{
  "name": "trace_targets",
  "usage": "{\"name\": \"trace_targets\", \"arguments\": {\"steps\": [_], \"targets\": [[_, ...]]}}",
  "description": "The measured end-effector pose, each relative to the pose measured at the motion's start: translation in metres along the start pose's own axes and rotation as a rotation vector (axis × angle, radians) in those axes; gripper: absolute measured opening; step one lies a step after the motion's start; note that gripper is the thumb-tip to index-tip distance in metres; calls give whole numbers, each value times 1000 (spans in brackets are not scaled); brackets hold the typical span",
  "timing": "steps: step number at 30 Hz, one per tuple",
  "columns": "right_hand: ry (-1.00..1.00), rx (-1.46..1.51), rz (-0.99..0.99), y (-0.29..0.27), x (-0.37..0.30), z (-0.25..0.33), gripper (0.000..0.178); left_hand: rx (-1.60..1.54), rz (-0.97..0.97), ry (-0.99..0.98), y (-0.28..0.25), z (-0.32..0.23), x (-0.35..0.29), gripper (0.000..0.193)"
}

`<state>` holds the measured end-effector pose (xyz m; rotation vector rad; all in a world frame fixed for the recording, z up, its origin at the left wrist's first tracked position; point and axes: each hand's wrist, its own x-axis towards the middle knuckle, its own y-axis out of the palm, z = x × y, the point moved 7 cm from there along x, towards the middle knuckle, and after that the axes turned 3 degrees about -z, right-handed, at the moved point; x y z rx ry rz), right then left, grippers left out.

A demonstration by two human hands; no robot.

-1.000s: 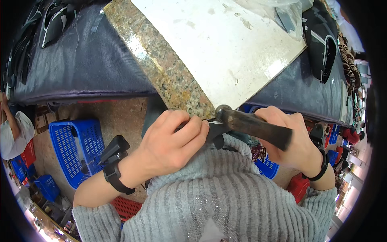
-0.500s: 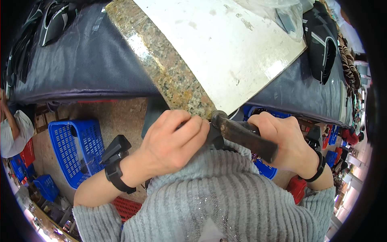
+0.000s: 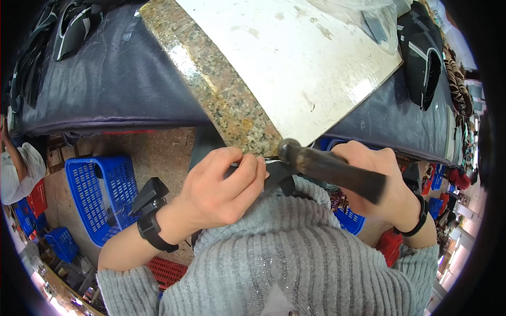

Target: Manually aligning, gluing, and hammering shoe upper components at a factory workbench.

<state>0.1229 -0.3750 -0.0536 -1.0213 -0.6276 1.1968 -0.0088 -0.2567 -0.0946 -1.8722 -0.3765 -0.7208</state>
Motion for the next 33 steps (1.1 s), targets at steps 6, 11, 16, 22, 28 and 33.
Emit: {"name": "trace_targets", "arguments": {"steps": [6, 11, 16, 22, 28, 33], "targets": [[75, -31, 202, 12, 4, 1, 32, -6, -25, 7, -1, 0, 0, 18], [-56, 18, 55, 11, 4, 10, 33, -36, -54, -37, -2, 1, -1, 21], [-63, -37, 50, 13, 1, 10, 33, -237, -68, -276, -4, 19, -10, 30], [-77, -55, 53, 11, 3, 12, 33, -108, -78, -91, -4, 7, -8, 31], [-68, -43, 50, 13, 2, 10, 34, -324, 29, -360, -2, 25, -7, 30], [-48, -16, 75, 12, 4, 9, 33, -188, -39, -164, -2, 13, -6, 27]]}}
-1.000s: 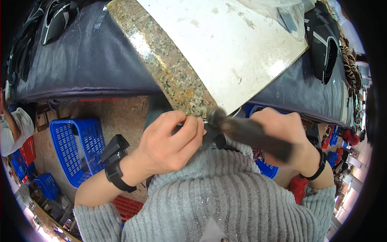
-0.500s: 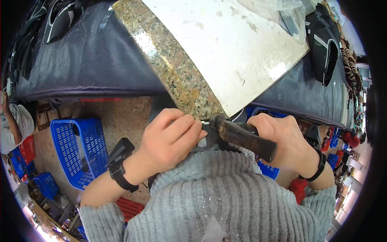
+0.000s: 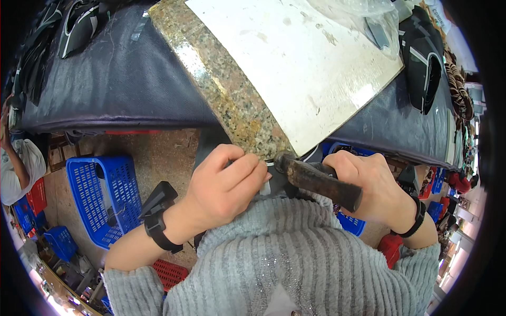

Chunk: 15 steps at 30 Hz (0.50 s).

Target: Manually aligning, gluing, and hammering shoe upper components at a factory workbench.

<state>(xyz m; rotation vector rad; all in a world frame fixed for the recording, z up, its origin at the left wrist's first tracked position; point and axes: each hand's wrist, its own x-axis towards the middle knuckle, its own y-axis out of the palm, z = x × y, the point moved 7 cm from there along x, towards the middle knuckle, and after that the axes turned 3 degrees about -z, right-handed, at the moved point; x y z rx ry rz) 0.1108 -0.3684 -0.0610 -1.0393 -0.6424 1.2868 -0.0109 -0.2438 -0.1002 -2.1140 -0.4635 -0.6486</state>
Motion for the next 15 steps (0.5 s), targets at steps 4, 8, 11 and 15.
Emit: {"name": "trace_targets", "arguments": {"steps": [4, 8, 11, 15], "targets": [[-3, -6, -6, -6, 5, 2, 31, 65, -34, 77, 2, -4, -6, 25], [30, 20, 43, -2, 8, 4, 31, 50, -38, 92, 1, -4, -9, 24], [-45, 74, -152, -13, 10, 8, 31, 60, -54, 91, 2, -4, -8, 24], [-25, -41, 86, 7, 8, 4, 31, 11, -63, 28, -2, 0, -5, 27]]}}
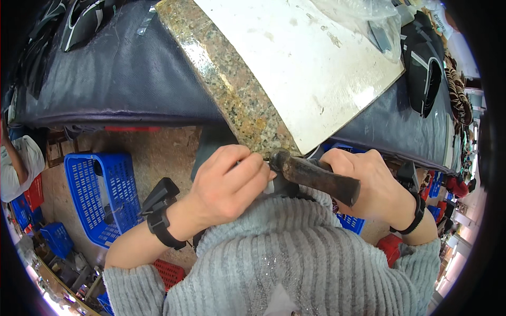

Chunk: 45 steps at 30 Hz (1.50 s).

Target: Manually aligning, gluing, and hammering shoe upper components at a factory workbench.

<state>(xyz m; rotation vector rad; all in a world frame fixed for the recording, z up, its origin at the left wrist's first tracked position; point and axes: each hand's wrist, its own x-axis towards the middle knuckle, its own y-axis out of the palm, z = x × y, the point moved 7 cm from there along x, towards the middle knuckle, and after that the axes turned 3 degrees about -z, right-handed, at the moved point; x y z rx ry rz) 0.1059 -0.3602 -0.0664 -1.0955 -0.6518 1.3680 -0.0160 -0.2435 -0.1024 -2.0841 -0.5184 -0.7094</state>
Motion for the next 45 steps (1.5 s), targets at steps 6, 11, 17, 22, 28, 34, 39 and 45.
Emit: {"name": "trace_targets", "arguments": {"steps": [6, 11, 17, 22, 28, 34, 39, 45], "targets": [[-59, 8, -58, -1, -1, 2, 32, -153, 33, -253, -8, 17, -5, 31], [-69, -17, 9, -4, 3, -1, 33, 45, 29, 36, -5, -1, -7, 30], [-120, -14, 85, -3, 9, 7, 32, 80, 9, 98, -6, -3, -9, 27], [-79, -18, -65, -15, 12, 5, 33, 50, -9, 41, -5, 0, -12, 27], [-9, -66, -55, -21, 5, 4, 35, 46, -21, -46, -8, -2, -7, 31], [41, -3, -91, -15, -15, 0, 31, 112, 38, -157, 11, -13, 7, 29], [32, -55, -67, 1, -24, -10, 29, -24, -93, -361, -2, 3, 0, 33], [20, 47, -22, -8, -15, -15, 28, 168, 21, -74, 7, -14, -3, 29]]}}
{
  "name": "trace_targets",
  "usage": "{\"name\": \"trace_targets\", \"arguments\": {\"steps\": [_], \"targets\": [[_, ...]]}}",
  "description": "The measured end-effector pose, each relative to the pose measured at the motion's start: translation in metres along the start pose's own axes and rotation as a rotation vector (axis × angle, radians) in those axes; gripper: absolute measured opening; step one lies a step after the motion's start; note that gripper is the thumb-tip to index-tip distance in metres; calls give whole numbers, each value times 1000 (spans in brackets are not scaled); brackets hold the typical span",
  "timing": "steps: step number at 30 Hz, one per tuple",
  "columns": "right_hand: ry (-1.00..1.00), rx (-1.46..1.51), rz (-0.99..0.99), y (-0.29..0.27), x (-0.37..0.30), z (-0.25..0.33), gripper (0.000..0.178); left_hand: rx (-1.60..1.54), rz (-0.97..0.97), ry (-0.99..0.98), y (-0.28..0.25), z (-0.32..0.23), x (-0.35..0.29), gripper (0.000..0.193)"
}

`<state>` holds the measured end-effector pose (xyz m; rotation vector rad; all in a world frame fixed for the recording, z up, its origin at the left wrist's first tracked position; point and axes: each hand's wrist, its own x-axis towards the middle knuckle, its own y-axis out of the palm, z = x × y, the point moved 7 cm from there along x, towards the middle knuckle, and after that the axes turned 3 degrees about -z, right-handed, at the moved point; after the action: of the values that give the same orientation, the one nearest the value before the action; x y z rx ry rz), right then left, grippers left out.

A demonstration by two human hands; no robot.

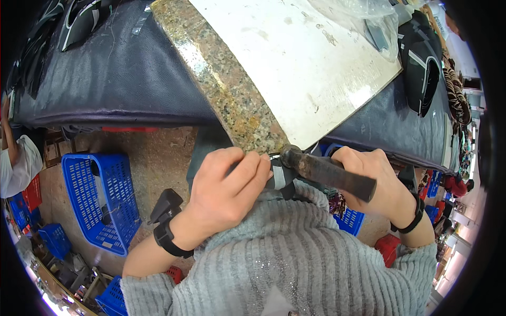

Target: Manually aligning, gluing, and hammering shoe upper components at a factory workbench.

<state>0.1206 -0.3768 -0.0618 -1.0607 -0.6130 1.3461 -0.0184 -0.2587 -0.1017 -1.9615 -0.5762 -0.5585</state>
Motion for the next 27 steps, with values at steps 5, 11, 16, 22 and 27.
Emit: {"name": "trace_targets", "arguments": {"steps": [5, 11, 16, 22, 27], "targets": [[-68, -28, -107, -20, 9, 8, 26, 43, -30, 66, 0, -3, -1, 28], [78, 25, 3, -11, 6, 7, 28, -116, 8, -141, -3, 7, 8, 31], [170, 8, -36, 10, -3, -1, 17, -268, 242, -320, 2, 25, 26, 18], [326, 522, -361, 11, 12, -18, 50, -22, 396, -220, 14, 15, 37, 7], [180, 344, -341, 27, 38, -4, 53, 165, 329, -137, 19, 13, 40, 9]]}}
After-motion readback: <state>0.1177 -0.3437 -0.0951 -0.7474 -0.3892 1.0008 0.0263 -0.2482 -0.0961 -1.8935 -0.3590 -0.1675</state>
